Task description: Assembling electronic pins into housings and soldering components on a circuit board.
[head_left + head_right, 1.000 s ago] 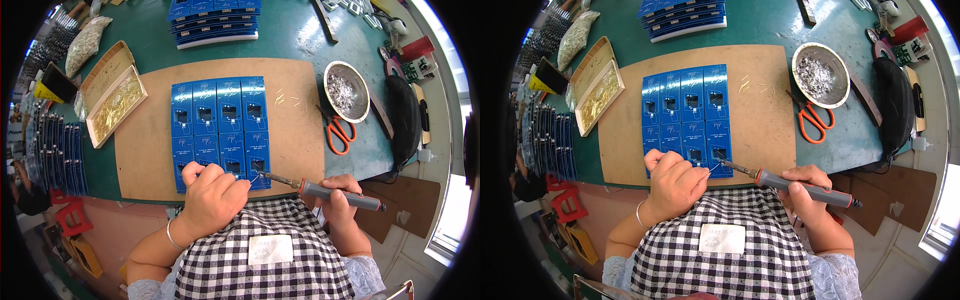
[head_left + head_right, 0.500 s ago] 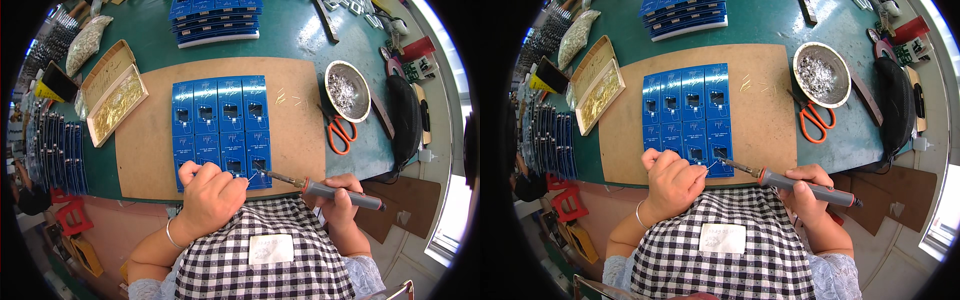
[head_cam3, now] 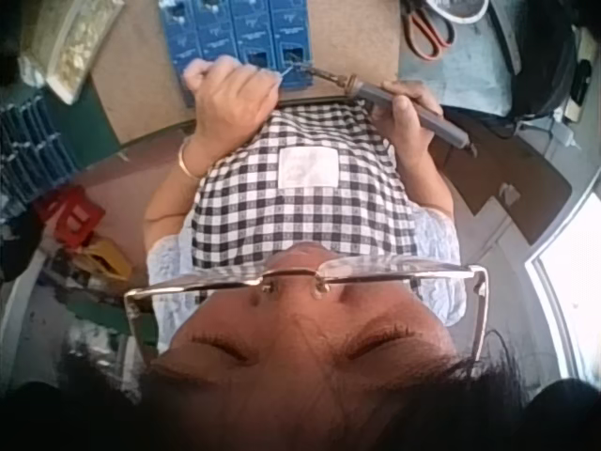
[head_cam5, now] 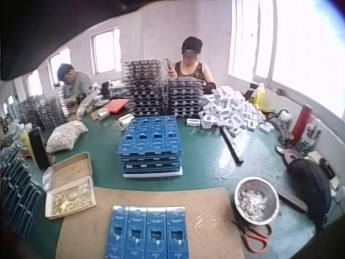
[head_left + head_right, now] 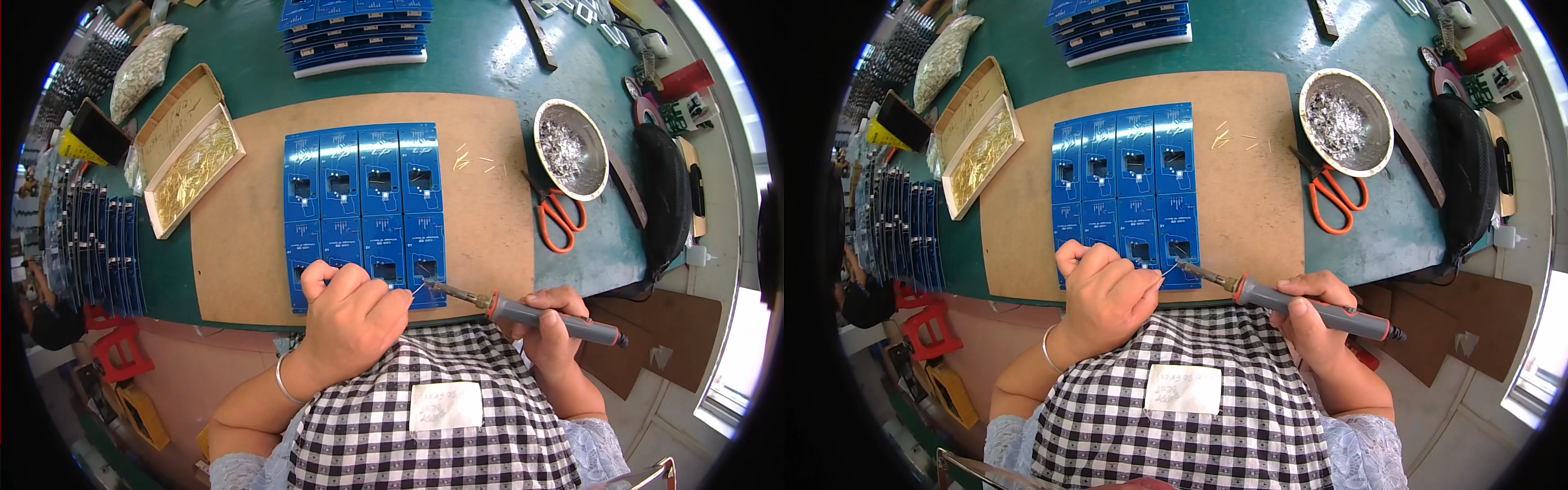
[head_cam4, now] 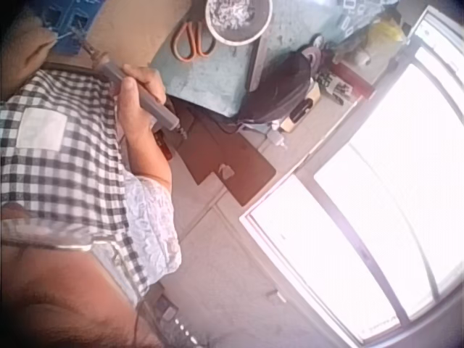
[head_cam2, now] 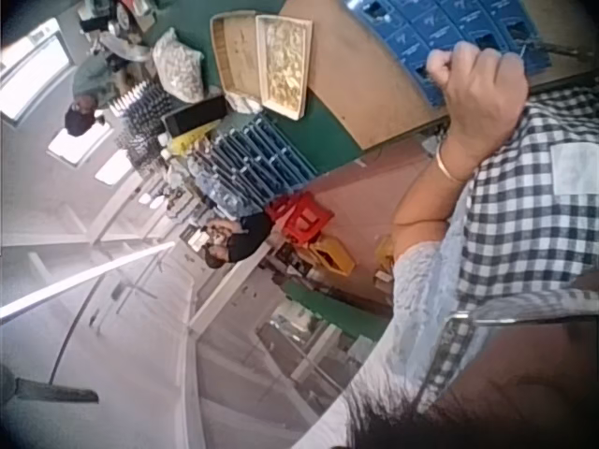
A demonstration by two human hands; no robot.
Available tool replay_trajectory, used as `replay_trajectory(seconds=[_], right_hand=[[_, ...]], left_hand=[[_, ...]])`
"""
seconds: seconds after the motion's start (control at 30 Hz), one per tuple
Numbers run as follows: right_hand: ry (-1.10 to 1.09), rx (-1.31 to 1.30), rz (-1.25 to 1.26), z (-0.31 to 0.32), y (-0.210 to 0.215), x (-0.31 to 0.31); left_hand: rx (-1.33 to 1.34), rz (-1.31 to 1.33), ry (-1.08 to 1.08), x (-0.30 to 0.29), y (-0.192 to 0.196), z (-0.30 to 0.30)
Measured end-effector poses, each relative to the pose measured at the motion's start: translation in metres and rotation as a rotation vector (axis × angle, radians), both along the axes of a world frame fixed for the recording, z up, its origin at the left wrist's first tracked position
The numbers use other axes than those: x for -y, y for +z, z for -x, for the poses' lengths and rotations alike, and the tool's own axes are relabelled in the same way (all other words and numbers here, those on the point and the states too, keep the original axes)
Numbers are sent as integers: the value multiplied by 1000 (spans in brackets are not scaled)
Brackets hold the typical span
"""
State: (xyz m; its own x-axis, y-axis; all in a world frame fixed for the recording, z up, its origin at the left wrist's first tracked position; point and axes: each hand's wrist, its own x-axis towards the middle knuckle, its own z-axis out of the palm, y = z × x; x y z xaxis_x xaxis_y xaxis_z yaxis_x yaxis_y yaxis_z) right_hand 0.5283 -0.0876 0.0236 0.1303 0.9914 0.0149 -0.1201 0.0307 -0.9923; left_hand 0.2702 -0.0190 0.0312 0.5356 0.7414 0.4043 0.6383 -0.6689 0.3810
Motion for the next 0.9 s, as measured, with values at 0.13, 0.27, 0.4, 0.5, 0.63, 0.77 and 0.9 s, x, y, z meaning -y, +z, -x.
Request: replay_trajectory(seconds=[0.13,0.27,0.4,0.5,0.63,0.77,0.9], right_hand=[[-20,-21,39,1,1,0],[-20,8,45,0,-2,-1],[-14,10,45,2,-2,-3],[-73,-54,9,4,0,-7],[-83,-62,-22,-4,-4,-11],[-69,-110,25,-10,1,-11],[-67,-31,-6,-10,9,-10]], left_hand=[[-1,-3,16,0,0,-1],[-3,8,22,-2,0,-1],[-8,4,39,-3,0,0],[-5,-23,71,-6,3,4],[-17,-84,86,-11,8,8],[-21,-85,74,-14,9,6],[-5,-56,120,-19,11,5]])
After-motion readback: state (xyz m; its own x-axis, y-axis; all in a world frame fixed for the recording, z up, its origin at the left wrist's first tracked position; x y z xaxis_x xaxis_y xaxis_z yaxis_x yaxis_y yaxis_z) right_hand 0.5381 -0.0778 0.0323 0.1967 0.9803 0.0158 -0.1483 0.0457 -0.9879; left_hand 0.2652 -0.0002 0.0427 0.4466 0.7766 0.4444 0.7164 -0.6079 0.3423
